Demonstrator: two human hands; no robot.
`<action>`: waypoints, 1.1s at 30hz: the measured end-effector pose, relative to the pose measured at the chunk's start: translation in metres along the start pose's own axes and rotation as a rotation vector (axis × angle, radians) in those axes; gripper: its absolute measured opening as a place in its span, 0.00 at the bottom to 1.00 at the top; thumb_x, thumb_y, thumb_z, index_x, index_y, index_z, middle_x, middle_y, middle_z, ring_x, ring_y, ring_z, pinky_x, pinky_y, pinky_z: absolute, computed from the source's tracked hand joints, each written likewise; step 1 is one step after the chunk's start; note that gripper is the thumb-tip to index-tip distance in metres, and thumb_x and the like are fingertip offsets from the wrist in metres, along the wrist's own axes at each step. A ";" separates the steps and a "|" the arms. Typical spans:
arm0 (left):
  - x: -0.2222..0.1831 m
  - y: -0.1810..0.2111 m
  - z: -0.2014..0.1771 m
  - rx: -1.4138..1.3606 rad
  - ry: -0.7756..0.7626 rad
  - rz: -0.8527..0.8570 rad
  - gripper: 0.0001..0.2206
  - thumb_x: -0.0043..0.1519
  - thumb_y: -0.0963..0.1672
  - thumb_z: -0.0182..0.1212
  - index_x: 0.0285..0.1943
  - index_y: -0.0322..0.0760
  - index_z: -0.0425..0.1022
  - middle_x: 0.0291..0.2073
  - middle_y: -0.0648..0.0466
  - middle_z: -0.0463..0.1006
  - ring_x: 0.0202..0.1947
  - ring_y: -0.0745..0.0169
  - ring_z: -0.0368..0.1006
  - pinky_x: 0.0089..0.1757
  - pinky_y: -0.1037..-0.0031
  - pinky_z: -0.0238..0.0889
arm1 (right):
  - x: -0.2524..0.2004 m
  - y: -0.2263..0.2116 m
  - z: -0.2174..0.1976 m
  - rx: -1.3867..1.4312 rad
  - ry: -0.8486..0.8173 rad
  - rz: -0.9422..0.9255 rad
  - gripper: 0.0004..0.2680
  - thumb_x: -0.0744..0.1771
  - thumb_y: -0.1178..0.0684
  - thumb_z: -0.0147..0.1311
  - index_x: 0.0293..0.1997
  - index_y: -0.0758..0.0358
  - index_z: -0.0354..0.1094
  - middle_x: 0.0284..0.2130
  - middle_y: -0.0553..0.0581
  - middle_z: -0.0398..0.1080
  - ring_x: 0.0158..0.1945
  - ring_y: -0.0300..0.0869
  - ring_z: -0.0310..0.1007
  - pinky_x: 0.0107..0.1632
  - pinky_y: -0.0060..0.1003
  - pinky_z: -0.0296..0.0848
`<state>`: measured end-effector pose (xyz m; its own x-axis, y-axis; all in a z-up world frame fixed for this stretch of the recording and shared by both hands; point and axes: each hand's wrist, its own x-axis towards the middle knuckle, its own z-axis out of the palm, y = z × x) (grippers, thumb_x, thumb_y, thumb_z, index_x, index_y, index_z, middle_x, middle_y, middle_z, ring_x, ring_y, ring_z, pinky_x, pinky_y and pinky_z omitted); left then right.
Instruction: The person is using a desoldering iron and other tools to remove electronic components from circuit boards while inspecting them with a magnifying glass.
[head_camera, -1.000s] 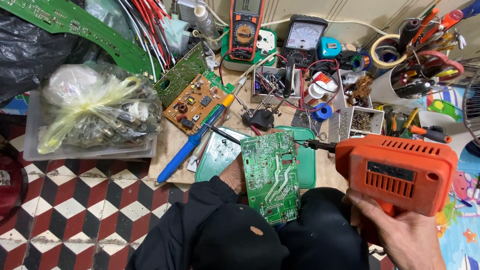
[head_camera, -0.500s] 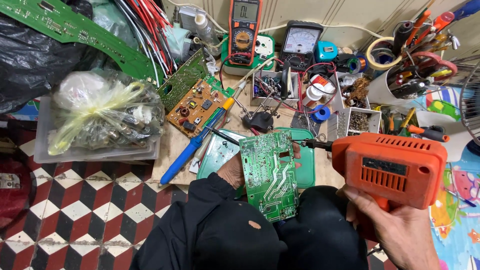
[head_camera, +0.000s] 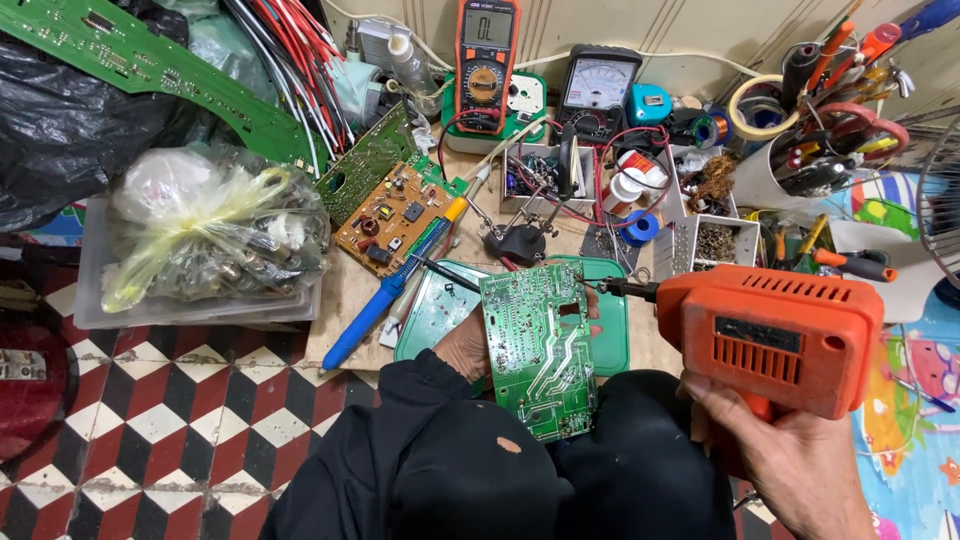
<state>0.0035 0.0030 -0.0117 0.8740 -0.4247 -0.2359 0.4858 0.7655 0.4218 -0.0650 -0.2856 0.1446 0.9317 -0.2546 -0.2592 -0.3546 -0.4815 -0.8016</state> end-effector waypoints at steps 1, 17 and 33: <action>-0.001 0.000 0.000 0.000 0.001 0.000 0.19 0.74 0.57 0.48 0.39 0.43 0.58 0.31 0.52 0.65 0.30 0.63 0.59 0.35 0.73 0.54 | -0.001 -0.002 0.000 0.000 -0.001 0.000 0.06 0.67 0.64 0.67 0.47 0.78 0.82 0.24 0.73 0.80 0.22 0.55 0.73 0.26 0.47 0.70; 0.009 0.007 0.005 -0.013 0.018 0.009 0.20 0.74 0.57 0.48 0.38 0.44 0.57 0.29 0.52 0.64 0.28 0.64 0.58 0.33 0.73 0.53 | -0.004 -0.008 0.001 0.035 -0.015 0.033 0.05 0.68 0.63 0.68 0.44 0.79 0.82 0.22 0.73 0.78 0.20 0.55 0.70 0.25 0.47 0.67; 0.004 0.007 -0.001 -0.034 0.045 0.010 0.21 0.74 0.58 0.47 0.36 0.45 0.56 0.27 0.53 0.63 0.26 0.64 0.57 0.32 0.73 0.53 | -0.005 -0.009 0.004 0.045 0.003 0.022 0.06 0.68 0.64 0.67 0.44 0.81 0.81 0.22 0.74 0.78 0.20 0.56 0.71 0.24 0.47 0.68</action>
<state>0.0104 0.0065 -0.0104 0.8776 -0.3954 -0.2710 0.4760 0.7859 0.3947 -0.0659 -0.2769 0.1514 0.9234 -0.2674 -0.2754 -0.3710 -0.4378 -0.8190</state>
